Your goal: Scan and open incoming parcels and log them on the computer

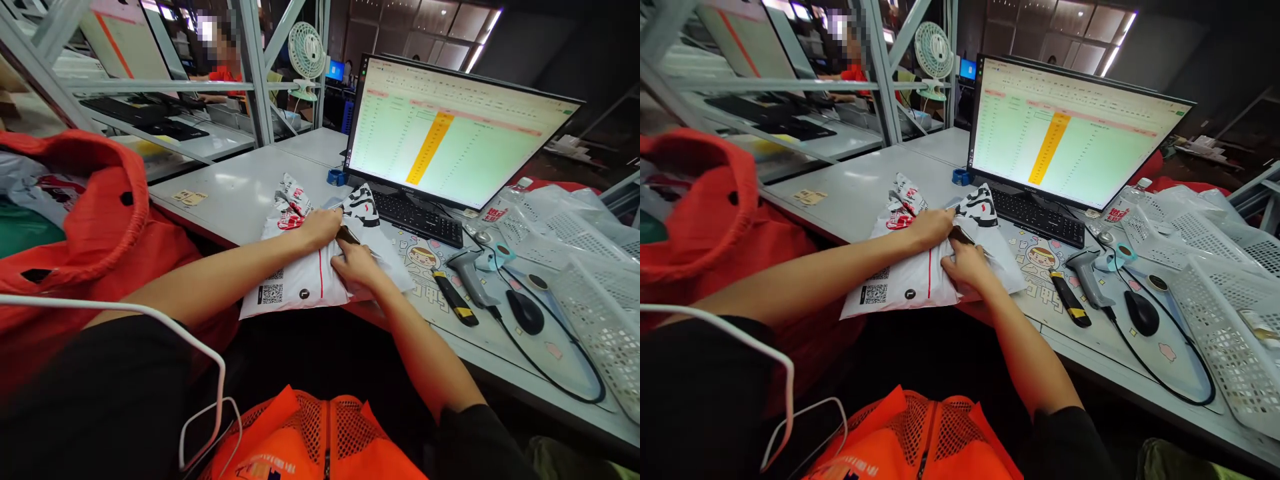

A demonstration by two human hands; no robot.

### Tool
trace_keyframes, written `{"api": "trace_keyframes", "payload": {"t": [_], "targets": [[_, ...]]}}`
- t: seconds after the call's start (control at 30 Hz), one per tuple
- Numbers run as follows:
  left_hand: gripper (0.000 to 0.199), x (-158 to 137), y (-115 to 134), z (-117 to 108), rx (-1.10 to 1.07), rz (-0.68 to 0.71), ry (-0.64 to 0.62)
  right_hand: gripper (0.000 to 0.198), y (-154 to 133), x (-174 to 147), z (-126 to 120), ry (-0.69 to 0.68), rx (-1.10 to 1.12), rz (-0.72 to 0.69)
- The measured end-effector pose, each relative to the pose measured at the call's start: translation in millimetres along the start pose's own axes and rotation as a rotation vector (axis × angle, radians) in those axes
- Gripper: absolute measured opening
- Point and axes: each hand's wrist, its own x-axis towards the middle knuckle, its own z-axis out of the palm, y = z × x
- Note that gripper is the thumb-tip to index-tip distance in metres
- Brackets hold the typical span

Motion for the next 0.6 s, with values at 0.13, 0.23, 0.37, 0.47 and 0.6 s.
{"api": "trace_keyframes", "payload": {"t": [0.13,0.23,0.37,0.47,0.6], "targets": [[0.039,4.4,-11.3,-13.2,0.041,-0.159,0.075,0.025,-18.6,-5.7,-13.3,0.092,-0.082,-0.057],[0.042,14.9,-15.9,-22.0,0.058,-0.164,0.109,0.027,-32.6,-27.8,-23.8,0.087,-0.141,-0.123],[0.050,32.0,-24.3,-32.2,0.054,-0.161,0.176,0.027,-46.9,-67.2,-34.0,0.080,-0.150,-0.212],[0.052,44.6,-46.6,-38.4,0.006,-0.249,0.203,0.028,-58.6,-103.9,-35.4,0.144,-0.082,-0.328],[0.056,55.4,-96.3,-38.8,-0.045,-0.400,0.246,0.030,-76.3,-158.5,-34.7,0.291,0.022,-0.456]]}}
